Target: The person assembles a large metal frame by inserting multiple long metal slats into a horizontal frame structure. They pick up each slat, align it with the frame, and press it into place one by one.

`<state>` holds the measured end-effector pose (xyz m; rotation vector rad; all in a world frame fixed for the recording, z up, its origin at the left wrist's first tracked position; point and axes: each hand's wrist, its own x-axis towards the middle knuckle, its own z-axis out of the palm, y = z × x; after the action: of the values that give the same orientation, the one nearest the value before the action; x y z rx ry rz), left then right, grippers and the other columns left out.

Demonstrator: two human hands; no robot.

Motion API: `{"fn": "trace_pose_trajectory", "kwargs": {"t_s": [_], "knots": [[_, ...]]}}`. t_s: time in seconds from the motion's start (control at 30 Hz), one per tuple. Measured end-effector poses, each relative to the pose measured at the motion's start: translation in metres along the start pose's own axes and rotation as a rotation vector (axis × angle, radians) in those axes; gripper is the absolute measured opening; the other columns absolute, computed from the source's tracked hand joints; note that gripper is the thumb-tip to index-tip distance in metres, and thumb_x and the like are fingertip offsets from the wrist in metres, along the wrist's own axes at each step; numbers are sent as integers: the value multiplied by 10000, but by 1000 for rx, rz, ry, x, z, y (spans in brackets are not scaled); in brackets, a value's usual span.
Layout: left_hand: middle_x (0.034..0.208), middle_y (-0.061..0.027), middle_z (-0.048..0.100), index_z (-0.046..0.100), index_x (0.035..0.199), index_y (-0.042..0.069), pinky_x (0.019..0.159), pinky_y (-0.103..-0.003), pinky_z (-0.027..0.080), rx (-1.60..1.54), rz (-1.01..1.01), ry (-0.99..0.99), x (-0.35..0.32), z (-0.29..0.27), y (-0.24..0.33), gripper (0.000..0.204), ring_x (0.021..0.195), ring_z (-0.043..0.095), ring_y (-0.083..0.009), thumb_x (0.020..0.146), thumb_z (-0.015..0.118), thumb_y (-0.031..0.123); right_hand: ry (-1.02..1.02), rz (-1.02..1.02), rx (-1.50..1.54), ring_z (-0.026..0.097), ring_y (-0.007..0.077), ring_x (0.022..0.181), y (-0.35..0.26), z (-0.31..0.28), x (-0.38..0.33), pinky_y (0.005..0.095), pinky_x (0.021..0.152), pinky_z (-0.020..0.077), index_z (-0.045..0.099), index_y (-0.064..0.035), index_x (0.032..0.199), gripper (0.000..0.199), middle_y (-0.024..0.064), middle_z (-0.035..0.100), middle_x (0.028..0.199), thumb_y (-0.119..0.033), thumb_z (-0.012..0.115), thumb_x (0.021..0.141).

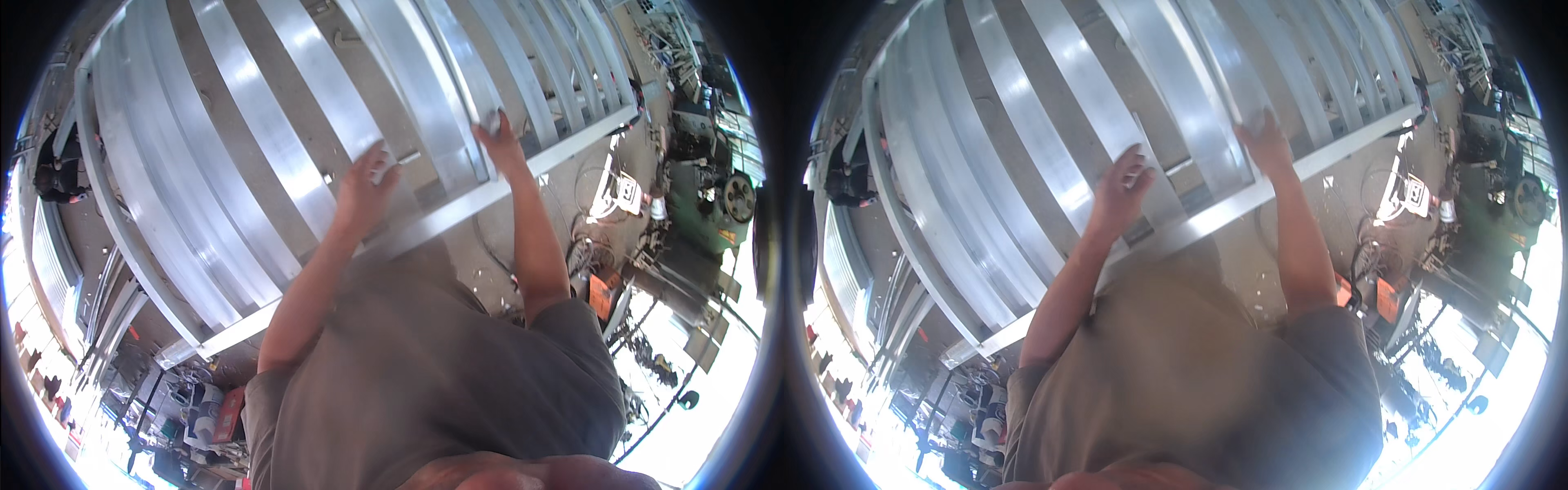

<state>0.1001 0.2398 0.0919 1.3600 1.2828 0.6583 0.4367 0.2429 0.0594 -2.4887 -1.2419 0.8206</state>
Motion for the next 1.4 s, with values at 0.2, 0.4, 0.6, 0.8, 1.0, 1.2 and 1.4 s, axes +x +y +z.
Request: {"fn": "trace_pose_trajectory", "kwargs": {"t_s": [0.2, 0.4, 0.6, 0.8, 1.0, 1.2, 1.4], "knots": [[1303, -202, 708, 529, 1528, 39, 1023, -438, 548, -46, -140, -137, 52, 74, 14, 656, 1203, 697, -332, 995, 745, 354, -1, -53, 102, 692, 391, 1133, 13, -17, 8, 459, 970, 548, 513, -122, 1527, 848, 191, 704, 1259, -501, 817, 832], [1359, -210, 656, 339, 1628, 28, 991, -435, 547, -141, 67, -110, 102, 119, 37, 812, 1200, 662, -300, 1018, 722, 403, 85, -151, 293, 650, 291, 1059, 1, -36, -37, 434, 915, 541, 541, -80, 1530, 891, 153, 647, 1182, -282, 930, 753], [1322, -152, 594, 341, 1617, 37, 869, -415, 546, -480, -413, 263, 93, 76, 101, 749, 1061, 615, -204, 1052, 677, 395, 104, -621, 237, 618, 316, 959, -65, 1, -96, 439, 835, 540, 378, -11, 1613, 1041, 160, 599, 1188, -190, 934, 751], [1354, -254, 625, 448, 1498, -95, 1079, -439, 449, -422, -267, 592, 65, -12, 47, 722, 1286, 577, -331, 1047, 658, 427, -468, -710, 53, 649, 412, 1200, -103, 60, -89, 486, 985, 547, 544, -43, 1441, 493, 250, 639, 1304, -226, 648, 996], [1284, -155, 654, 553, 1419, -58, 975, -379, 481, -533, -418, 553, 23, -75, -15, 590, 1142, 593, -231, 1044, 671, 381, -386, -840, -189, 644, 527, 1176, -125, 141, -150, 549, 974, 556, 547, -108, 1481, 567, 306, 595, 1386, -202, 663, 934], [1270, -119, 658, 564, 1434, -8, 968, -389, 484, -609, -403, 609, 2, -97, -57, 545, 1114, 589, -213, 1032, 693, 338, -460, -227, 218, 627, 551, 1193, -159, 166, -196, 547, 1017, 511, 570, 115, 1366, 730, 371, 621, 1348, -534, 612, 1032], [1308, -145, 663, 570, 1431, -40, 1030, -397, 466, -625, -456, 579, -21, -119, -51, 567, 1179, 590, -233, 1022, 715, 326, -405, -182, 178, 510, 548, 1384, -167, 185, -222, 530, 1158, 425, 497, 150, 1455, 838, 410, 561, 1430, -564, 603, 1030]]}}
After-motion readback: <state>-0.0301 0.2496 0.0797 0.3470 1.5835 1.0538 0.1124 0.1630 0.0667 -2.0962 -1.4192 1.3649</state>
